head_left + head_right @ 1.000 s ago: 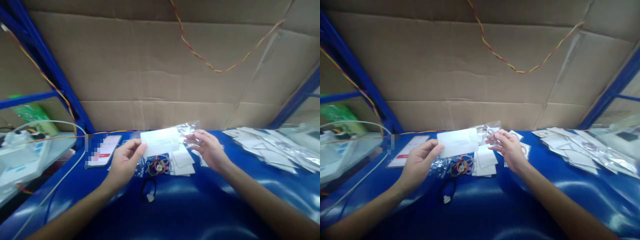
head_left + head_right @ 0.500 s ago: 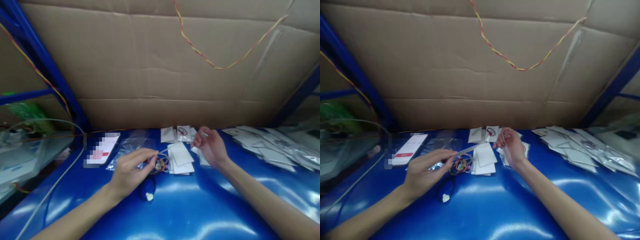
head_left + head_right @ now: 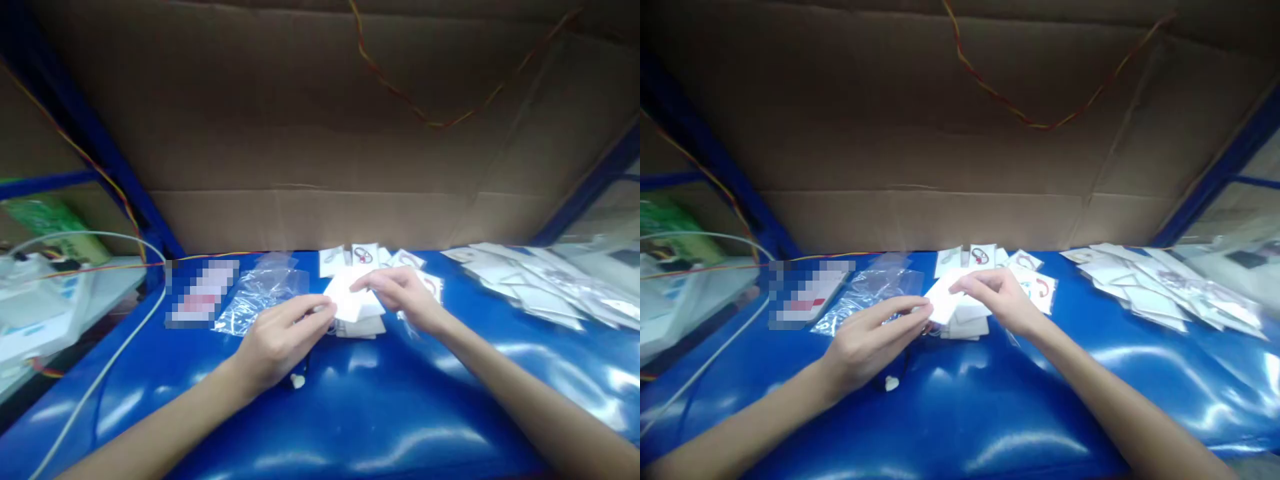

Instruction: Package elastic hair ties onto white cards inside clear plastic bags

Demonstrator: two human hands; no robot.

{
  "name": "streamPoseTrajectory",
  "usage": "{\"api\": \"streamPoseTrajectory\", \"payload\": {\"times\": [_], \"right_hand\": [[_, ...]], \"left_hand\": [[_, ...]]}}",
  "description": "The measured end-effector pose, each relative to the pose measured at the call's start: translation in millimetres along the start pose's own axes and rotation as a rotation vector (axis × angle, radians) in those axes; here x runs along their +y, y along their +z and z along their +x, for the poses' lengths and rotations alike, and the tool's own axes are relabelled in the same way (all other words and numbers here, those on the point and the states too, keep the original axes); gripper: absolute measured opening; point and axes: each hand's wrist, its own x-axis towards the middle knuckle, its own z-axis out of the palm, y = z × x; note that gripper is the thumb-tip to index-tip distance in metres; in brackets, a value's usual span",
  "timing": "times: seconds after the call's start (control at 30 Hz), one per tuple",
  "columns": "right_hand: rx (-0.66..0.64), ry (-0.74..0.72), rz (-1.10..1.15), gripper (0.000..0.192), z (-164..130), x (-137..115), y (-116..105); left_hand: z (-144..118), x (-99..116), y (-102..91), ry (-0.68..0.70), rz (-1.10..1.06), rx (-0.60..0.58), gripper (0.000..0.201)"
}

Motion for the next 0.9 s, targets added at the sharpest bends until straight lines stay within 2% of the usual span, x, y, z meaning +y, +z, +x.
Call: {"api": "streamPoseTrajectory", "payload": {"times": [0.17,0.33,0.53,0.63,0.73,0.8,0.87,0.9], "right_hand": [[0.039,-0.046,-0.237,0.044,5.7,3.4,-11.0],[-0.086,-0.088,-0.508,0.035,7.8,12.6,-19.2],[0.007,-0.085,-0.531,0.032,8.2,8.6,-28.4],[0.043,-0.094,-0.432,0.028,7.8,0.3,-16.8],[-0.004,-0.125,-0.323,0.029,3.5,-11.0,10.3],[-0.049,-0.163,-0.237,0.029,-1.0,-19.6,29.5],[-0.037,-0.198,-0.171,0.026,-4.8,-27.6,43.0],[-0.052,-0.197,-0.121,0.023,-6.0,-30.5,46.8]], "left_hand": [[3.5,4.9,0.5,0.059,-0.104,-0.114,0.032],[6.6,2.0,-1.5,0.012,-0.09,-0.109,0.03],[5.1,-3.5,-2.8,-0.028,-0.075,-0.1,0.028],[5.2,0.1,-6.2,-0.174,-0.194,-0.124,0.022],[6.1,4.3,-7.9,-0.389,-0.424,-0.186,0.039],[7.8,5.8,-7.7,-0.53,-0.55,-0.192,0.042],[11.0,5.8,-7.4,-0.668,-0.579,-0.133,0.036],[13.0,5.2,-7.6,-0.699,-0.567,-0.048,0.04]]}}
